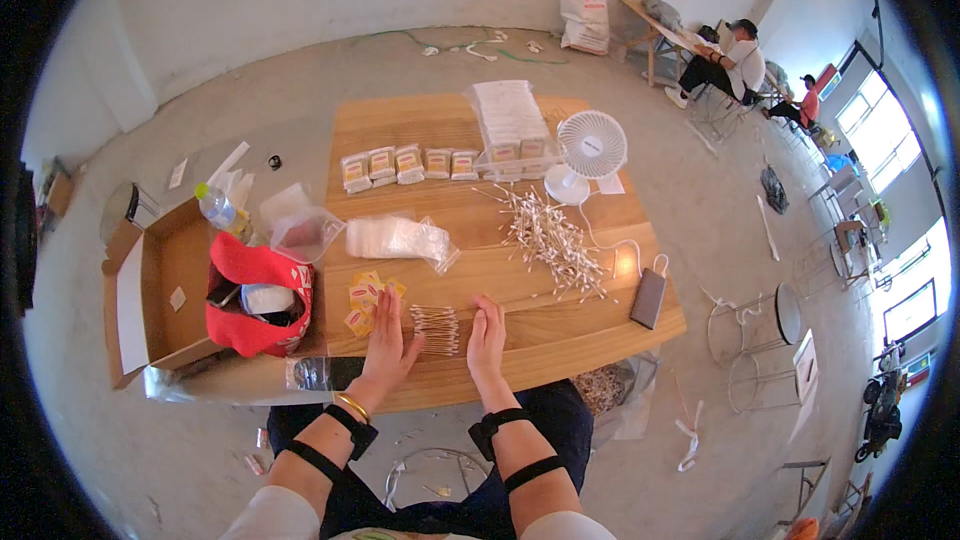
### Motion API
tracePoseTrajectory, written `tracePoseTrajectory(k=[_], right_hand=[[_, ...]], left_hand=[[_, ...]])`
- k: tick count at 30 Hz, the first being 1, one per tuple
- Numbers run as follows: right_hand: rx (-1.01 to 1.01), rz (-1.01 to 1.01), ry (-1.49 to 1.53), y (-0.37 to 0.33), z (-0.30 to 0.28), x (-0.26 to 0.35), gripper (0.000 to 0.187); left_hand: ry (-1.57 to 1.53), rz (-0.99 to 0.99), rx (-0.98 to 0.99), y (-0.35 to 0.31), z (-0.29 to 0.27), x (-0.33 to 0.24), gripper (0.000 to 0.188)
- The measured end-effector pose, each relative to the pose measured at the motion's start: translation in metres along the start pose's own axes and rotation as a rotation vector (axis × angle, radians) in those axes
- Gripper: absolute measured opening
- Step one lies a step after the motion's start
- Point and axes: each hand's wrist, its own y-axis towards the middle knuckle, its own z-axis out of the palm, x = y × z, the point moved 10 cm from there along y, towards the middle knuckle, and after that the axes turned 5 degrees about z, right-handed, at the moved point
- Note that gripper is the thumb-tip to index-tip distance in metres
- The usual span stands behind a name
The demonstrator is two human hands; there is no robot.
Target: Sorting and arranging cotton swabs into neat rows on a table for packaging.
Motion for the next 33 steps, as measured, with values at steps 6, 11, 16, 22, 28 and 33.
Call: tracePoseTrajectory(k=[6, 11, 16, 22, 28, 33], right_hand=[[0.002, -0.071, -0.121, -0.006, 0.002, 0.013, 0.025], [-0.064, -0.079, -0.1, -0.006, -0.003, 0.016, 0.024], [-0.11, -0.05, -0.041, -0.006, -0.01, 0.011, 0.023], [-0.104, -0.059, 0.002, -0.005, -0.026, 0.013, 0.024], [-0.08, -0.152, -0.396, -0.01, -0.044, 0.018, 0.024], [-0.033, -0.157, -0.486, -0.007, -0.037, 0.017, 0.022]], left_hand=[[0.152, 0.081, 0.087, 0.005, 0.008, -0.017, 0.089], [0.276, 0.115, 0.239, 0.013, 0.056, -0.039, 0.092], [0.475, 0.099, 0.395, 0.003, 0.065, -0.046, 0.094], [0.421, 0.109, 0.381, 0.004, 0.066, -0.046, 0.094], [0.538, 0.136, 0.414, -0.003, 0.063, -0.049, 0.095], [0.523, 0.157, 0.423, -0.008, 0.06, -0.056, 0.094]])
